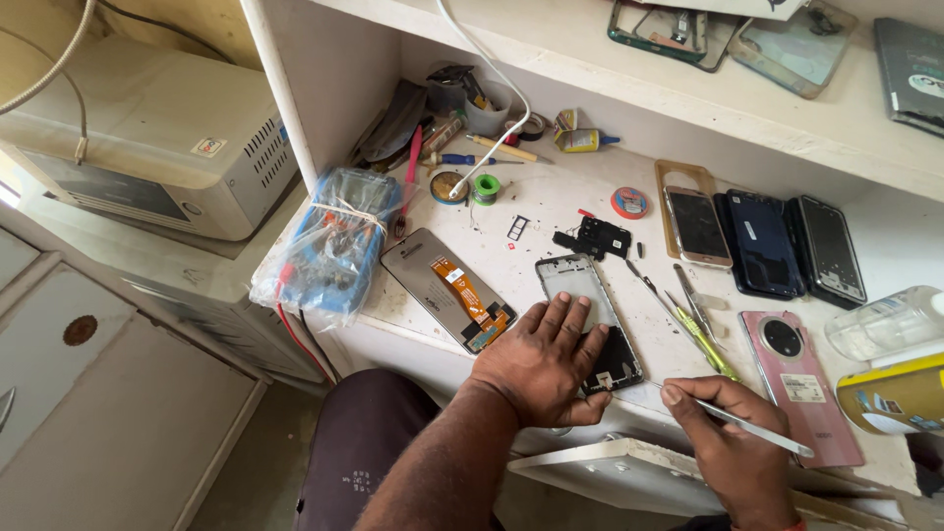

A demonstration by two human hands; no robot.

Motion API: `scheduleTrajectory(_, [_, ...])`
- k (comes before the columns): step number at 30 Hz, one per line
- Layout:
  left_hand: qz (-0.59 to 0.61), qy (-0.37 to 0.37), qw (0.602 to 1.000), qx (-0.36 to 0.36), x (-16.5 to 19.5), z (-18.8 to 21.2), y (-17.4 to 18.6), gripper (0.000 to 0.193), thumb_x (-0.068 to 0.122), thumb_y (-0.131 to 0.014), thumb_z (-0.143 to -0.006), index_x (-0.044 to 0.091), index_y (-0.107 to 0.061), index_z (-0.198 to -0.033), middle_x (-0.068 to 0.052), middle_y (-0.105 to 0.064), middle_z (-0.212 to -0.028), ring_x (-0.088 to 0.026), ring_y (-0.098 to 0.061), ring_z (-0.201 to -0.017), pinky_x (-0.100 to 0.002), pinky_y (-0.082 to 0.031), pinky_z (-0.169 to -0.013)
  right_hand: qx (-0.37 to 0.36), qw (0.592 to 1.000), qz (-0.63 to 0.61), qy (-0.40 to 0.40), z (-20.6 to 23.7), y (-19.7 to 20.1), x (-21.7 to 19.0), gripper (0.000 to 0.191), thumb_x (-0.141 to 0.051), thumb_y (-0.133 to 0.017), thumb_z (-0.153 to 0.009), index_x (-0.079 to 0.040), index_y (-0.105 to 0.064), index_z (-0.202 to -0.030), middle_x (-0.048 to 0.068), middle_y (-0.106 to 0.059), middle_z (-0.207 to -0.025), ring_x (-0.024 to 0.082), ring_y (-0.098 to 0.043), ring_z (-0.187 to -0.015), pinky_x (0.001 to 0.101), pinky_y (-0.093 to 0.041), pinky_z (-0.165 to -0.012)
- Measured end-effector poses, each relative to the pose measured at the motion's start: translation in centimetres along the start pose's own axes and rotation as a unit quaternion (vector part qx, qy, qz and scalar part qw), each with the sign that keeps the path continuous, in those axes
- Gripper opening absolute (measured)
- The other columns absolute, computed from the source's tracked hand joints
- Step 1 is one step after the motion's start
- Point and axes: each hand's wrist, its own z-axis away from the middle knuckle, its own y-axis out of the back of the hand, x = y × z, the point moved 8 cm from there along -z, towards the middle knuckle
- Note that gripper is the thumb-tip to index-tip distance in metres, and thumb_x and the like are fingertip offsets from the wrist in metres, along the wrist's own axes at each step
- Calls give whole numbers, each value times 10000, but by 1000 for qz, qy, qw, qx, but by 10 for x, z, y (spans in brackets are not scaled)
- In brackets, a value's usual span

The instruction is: The person uses a metal prying tool to carefully separate the screen assembly from the smartphone chassis along the edges. They then lift the screen, flip the phone to show the internal components, and pick up a replacement screen assembly from the workbench.

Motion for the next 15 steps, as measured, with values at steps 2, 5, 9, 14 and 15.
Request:
scheduleTrajectory(2, [-2, 1, 1000, 6, 1, 0, 1, 768, 654, -480, -942, 50, -619, -1397, -290, -562, -1460, -446, -549, -1361, -516, -435, -1137, 2, 1000, 7, 0, 0, 1, 1, 169, -130, -787, -868, 23, -786, -940, 83, -788, -802, 99, -670, -735, 241, -517, -705])
scheduleTrajectory(5, [-1, 2, 1000, 15, 0, 0, 2, 770, 655, -478, -942, 51, -619, -1400, -289, -569, -1454, -446, -554, -1358, -514, -437, -1136, -1, 1000, 4, -2, -1, -1, 2, 170, -130, -788, -873, 24, -787, -946, 82, -786, -803, 99, -660, -732, 243, -513, -701])
scheduleTrajectory(9, [-4, -1, 1000, 11, 1, 0, 2, 773, 657, -475, -946, 48, -618, -1401, -289, -569, -1453, -448, -552, -1358, -515, -434, -1137, -42, 999, 21, 2, -8, -3, 1, 164, -131, -778, -849, 18, -796, -915, 55, -796, -789, 80, -681, -729, 233, -531, -678])
scheduleTrajectory(14, [-1, 3, 1000, -13, 0, -3, -3, 786, 665, -464, -934, 52, -603, -1407, -297, -547, -1462, -452, -533, -1358, -511, -423, -1131, -57, 991, -77, -90, -20, -1, 18, 215, -69, -783, -828, 50, -762, -1006, 99, -732, -770, 134, -616, -617, 275, -500, -561])
scheduleTrajectory(15, [3, 5, 1000, -18, -1, -3, -4, 791, 667, -462, -933, 51, -598, -1409, -301, -541, -1463, -453, -528, -1357, -509, -421, -1127, -50, 987, -117, -98, -22, -2, 21, 250, -54, -783, -817, 56, -743, -1039, 96, -720, -781, 138, -615, -613, 274, -514, -558])
